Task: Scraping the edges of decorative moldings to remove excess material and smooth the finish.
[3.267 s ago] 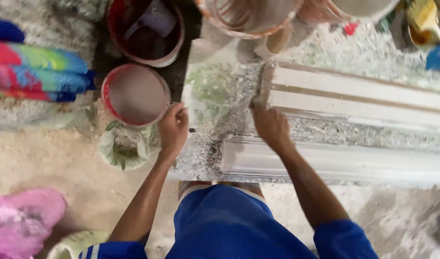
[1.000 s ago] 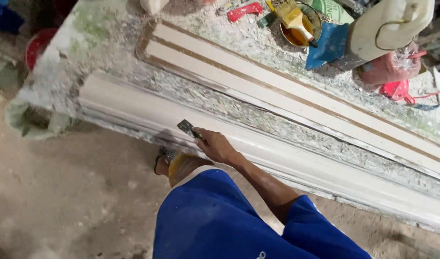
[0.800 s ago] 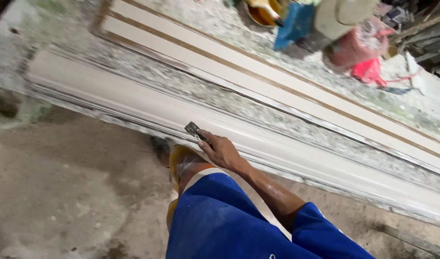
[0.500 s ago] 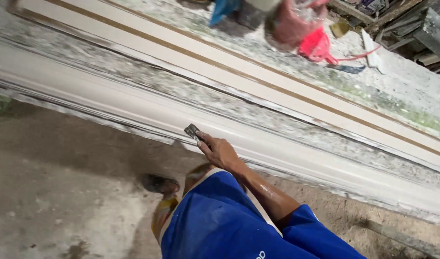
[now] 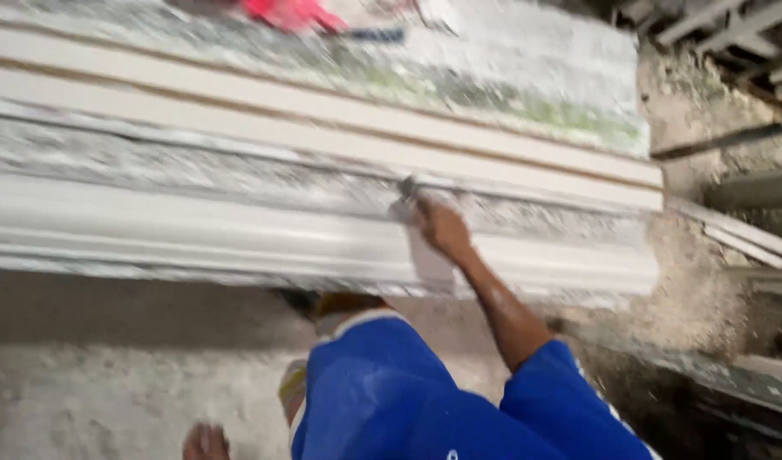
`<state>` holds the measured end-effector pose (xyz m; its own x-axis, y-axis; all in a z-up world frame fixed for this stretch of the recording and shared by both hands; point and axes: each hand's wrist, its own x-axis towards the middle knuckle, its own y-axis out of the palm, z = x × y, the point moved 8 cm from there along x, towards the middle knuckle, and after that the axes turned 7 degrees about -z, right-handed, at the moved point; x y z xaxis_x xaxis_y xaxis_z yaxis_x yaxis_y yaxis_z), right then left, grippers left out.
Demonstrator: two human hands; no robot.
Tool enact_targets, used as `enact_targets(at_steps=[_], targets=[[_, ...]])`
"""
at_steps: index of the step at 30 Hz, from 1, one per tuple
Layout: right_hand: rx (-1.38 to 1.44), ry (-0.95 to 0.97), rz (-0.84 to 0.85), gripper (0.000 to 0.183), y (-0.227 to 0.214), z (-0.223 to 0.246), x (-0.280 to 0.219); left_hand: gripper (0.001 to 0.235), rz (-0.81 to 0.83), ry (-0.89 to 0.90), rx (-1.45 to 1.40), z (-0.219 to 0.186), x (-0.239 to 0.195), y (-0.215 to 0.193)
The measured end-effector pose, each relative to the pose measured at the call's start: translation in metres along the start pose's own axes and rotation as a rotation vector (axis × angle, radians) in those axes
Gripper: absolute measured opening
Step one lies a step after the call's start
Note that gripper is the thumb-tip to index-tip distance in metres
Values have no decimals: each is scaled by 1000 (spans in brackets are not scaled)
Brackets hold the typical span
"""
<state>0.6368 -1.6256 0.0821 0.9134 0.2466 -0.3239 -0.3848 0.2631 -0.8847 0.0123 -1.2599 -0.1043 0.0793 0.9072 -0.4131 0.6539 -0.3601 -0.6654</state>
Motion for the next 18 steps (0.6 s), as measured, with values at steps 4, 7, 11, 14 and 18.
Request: enact_targets(at_steps=[4, 7, 11, 14, 18], targets=[[-105, 86, -130, 52, -63, -170, -40, 43, 21, 83, -38, -83, -87, 65], [-57, 280, -72, 53, -99, -269, -84, 47, 73, 73, -97, -162, -180, 96], [-59, 377, -70, 53, -141, -392, -120, 41, 72, 1, -184, -176, -308, 140], [-167, 359, -30, 51, -172, -468, -130, 38, 105, -73, -121, -174, -386, 169], [-369, 204, 46, 51, -216, -536, -119, 40, 139, -100, -101, -182, -470, 199]])
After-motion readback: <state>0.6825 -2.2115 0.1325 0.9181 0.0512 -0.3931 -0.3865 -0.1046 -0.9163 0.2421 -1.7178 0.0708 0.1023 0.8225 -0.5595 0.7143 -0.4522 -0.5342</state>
